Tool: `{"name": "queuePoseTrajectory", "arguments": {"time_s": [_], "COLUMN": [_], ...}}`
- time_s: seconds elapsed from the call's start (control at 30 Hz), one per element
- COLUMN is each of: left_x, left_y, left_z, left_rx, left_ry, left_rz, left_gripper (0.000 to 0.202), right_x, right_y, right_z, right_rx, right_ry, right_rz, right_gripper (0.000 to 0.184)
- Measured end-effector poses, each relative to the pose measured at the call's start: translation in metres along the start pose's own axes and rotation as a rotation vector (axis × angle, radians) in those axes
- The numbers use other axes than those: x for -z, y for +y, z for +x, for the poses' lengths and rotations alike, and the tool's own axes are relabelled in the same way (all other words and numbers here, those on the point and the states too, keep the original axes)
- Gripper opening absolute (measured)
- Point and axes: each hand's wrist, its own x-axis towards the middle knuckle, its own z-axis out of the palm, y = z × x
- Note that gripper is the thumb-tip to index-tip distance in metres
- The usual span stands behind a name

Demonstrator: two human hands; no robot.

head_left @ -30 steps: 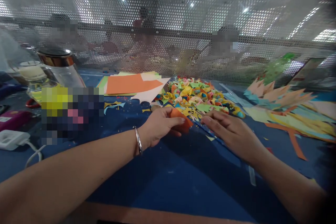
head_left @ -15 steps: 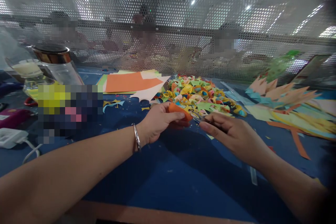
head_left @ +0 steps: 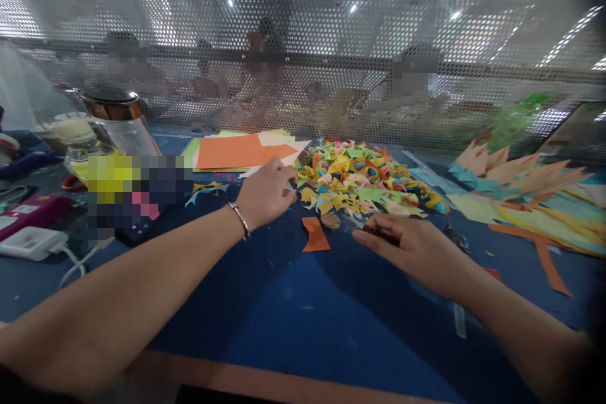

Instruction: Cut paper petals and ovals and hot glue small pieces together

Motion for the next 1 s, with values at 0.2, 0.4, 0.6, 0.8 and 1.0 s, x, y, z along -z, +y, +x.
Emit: {"name": "queuePoseTrajectory", "arguments": {"time_s": [0.2,0.4,0.6,0.8,1.0], "left_x": [-0.004,-0.001,0.001,0.001,-0.004], "left_y": [-0.042,-0.019,0.019,0.035,0.041], "left_z": [0.016,0.017,-0.002,-0.012,-0.016], "left_rx": [0.085,-0.058,-0.659,-1.074,-1.128], "left_ry": [0.089,0.594,0.749,0.694,0.516], "left_rz": [0.187,-0.035,-0.047,0.155,0.222], "left_gripper": [0.016,0.007,0.013,0.005,0.014], "right_x": [-0.004,-0.006,-0.005,-0.011,-0.015], "right_y": [0.003,0.001,-0.016,-0.026,-0.018], "right_z": [0.001,0.001,0.002,0.005,0.010], "right_rx": [-0.012,-0.047,-0.148,-0.234,-0.242], "right_ry": [-0.114,-0.007,0.181,0.173,0.180], "right_rz": [-0.042,0.067,0.637,0.971,0.967], "right_gripper": [0.049,0.050,0.053,0.055,0.043]}}
